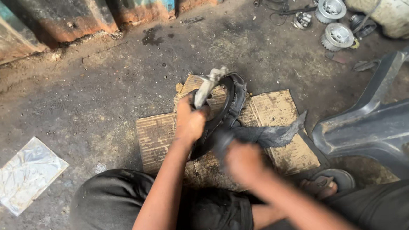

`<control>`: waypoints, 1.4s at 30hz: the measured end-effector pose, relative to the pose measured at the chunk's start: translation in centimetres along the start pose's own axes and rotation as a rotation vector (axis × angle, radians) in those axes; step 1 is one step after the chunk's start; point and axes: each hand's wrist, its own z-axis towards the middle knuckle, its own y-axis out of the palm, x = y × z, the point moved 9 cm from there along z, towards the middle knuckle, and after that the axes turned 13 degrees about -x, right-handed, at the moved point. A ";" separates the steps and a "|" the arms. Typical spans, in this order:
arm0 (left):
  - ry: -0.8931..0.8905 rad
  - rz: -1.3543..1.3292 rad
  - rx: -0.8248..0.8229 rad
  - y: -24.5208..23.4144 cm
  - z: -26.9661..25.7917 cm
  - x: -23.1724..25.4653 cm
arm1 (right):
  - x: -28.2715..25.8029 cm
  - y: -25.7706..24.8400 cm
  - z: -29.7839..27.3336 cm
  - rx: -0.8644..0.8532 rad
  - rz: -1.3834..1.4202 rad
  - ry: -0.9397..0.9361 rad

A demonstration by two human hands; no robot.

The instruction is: The person sits on the floor and cleans a circular mechanical part using a cloth. They wipe the exterior and interior surfaces, rotate the part to access different areas, and continue scrubbing until the part appears cleaner.

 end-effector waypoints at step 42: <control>-0.149 -0.186 0.104 -3.6 -0.8 0.0 | 8.8 -1.6 -0.9 -0.222 -0.131 -0.123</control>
